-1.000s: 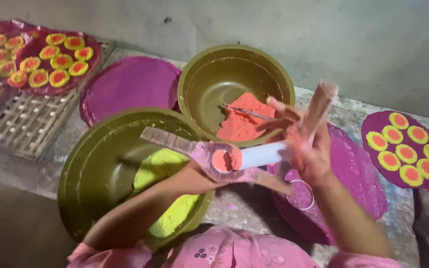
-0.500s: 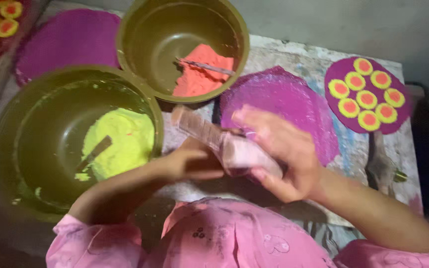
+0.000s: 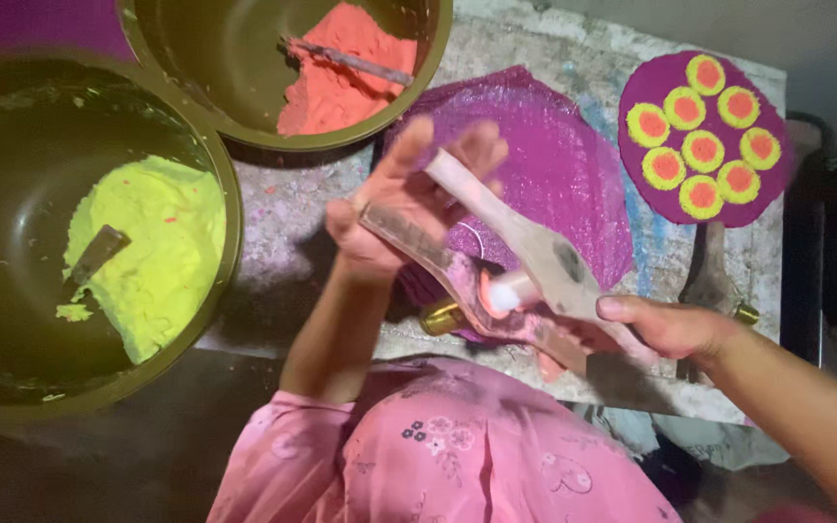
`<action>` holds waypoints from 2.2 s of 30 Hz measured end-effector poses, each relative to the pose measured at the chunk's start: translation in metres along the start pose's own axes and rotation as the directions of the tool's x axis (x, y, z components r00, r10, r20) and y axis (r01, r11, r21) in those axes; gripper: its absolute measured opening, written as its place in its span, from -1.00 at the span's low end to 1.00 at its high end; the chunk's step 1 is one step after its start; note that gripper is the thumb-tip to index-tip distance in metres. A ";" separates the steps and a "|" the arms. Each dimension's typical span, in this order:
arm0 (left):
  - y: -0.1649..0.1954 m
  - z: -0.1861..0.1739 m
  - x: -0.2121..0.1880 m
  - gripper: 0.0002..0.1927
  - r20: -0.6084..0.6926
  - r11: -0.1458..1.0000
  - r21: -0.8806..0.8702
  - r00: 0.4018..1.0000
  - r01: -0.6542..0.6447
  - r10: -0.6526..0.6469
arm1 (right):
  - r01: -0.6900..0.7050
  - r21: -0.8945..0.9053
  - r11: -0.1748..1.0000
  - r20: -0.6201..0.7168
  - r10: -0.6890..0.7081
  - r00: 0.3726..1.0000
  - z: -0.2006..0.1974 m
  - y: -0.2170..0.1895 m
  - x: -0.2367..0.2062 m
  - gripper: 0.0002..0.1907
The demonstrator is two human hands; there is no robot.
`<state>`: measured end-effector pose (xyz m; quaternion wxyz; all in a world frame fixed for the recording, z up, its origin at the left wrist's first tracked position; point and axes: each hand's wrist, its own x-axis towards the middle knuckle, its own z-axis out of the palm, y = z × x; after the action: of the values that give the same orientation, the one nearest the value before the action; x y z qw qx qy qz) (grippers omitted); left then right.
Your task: The person uses a wooden press to form circular dough pieces from pink and yellow dough. They repeatedly load the press, press the dough onto a purple mat, and arrange the finished circles on a tray.
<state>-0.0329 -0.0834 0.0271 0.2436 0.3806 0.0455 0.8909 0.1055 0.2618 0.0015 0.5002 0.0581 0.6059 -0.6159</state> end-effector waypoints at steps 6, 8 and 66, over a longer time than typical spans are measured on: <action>-0.036 -0.071 -0.014 -0.58 -0.131 0.993 -0.071 0.988 -0.092 0.082 | -0.121 -0.101 0.988 -0.078 0.113 0.991 -0.028 -0.026 -0.006 -0.16; -0.041 -0.095 -0.015 -0.70 -0.167 0.981 -0.150 0.981 -0.126 0.101 | -0.113 -0.138 0.984 -0.051 0.107 0.993 -0.027 -0.044 0.000 -0.17; -0.064 -0.112 -0.073 -0.57 -0.423 -0.197 0.888 0.906 0.416 0.007 | 0.644 -0.152 0.750 -0.508 -0.618 0.600 0.004 -0.015 -0.001 -0.14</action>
<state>-0.0427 -0.0496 -0.1170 0.0040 0.2872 0.7985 0.5290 0.0981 0.2553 0.0132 0.0621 0.0193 0.6852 -0.7254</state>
